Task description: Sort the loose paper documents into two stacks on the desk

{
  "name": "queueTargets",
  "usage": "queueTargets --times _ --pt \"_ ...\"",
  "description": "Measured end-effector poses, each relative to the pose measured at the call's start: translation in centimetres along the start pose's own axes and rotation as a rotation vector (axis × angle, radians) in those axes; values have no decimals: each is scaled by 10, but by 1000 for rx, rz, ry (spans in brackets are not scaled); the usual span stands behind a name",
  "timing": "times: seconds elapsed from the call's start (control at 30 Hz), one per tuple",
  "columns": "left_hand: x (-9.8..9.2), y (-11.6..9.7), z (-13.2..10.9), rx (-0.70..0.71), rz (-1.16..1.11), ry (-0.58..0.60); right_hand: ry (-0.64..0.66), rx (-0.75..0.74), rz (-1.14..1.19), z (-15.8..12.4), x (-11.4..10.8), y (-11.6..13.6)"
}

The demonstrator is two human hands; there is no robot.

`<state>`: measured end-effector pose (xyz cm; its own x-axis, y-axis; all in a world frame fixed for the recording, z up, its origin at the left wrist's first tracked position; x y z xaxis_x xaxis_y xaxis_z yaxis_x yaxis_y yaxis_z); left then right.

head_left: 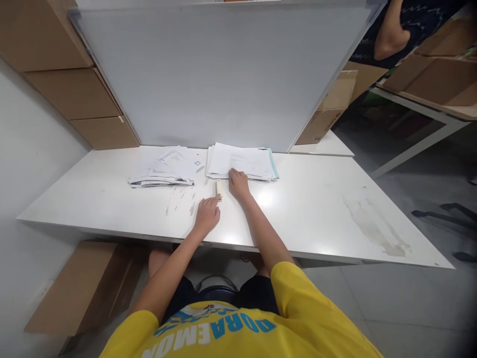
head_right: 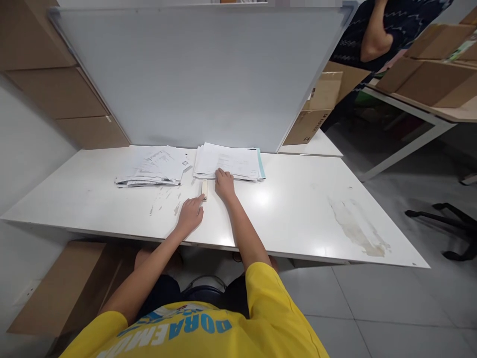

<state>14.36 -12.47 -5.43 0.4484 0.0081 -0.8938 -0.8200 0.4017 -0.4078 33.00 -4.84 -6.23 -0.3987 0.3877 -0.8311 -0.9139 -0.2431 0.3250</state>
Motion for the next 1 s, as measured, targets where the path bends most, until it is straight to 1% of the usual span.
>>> queueTargets --times 0.23,0.37,0.43,0.63,0.77,0.9,1.0 --pt "-3 -3 0 40 10 -20 -17 -69 90 -1 2 -4" --pt "-3 -3 0 44 4 -25 -41 -66 123 -2 -2 -4" --pt "-3 -3 0 45 -5 -22 -64 -23 87 -4 -6 -4" --pt "-2 -2 1 52 -26 -32 -142 181 -74 -9 -12 -7" --pt "-2 0 1 68 -43 -53 -211 307 -84 -12 -12 -17" --pt "-1 1 1 60 -44 -55 -283 375 -70 -17 -12 -26" --pt "0 2 2 52 -44 -42 -305 426 -56 -20 -12 -29"
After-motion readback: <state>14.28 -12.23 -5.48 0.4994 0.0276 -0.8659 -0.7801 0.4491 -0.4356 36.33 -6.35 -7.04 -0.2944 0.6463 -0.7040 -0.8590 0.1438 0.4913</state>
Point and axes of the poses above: each hand's wrist, its own z-axis towards the middle knuckle, its own x-axis out of the palm, y = z × x, the point moved 6 cm from there along z, towards the middle knuckle, and after that the axes turned 15 degrees about -x, right-handed, at the moved point
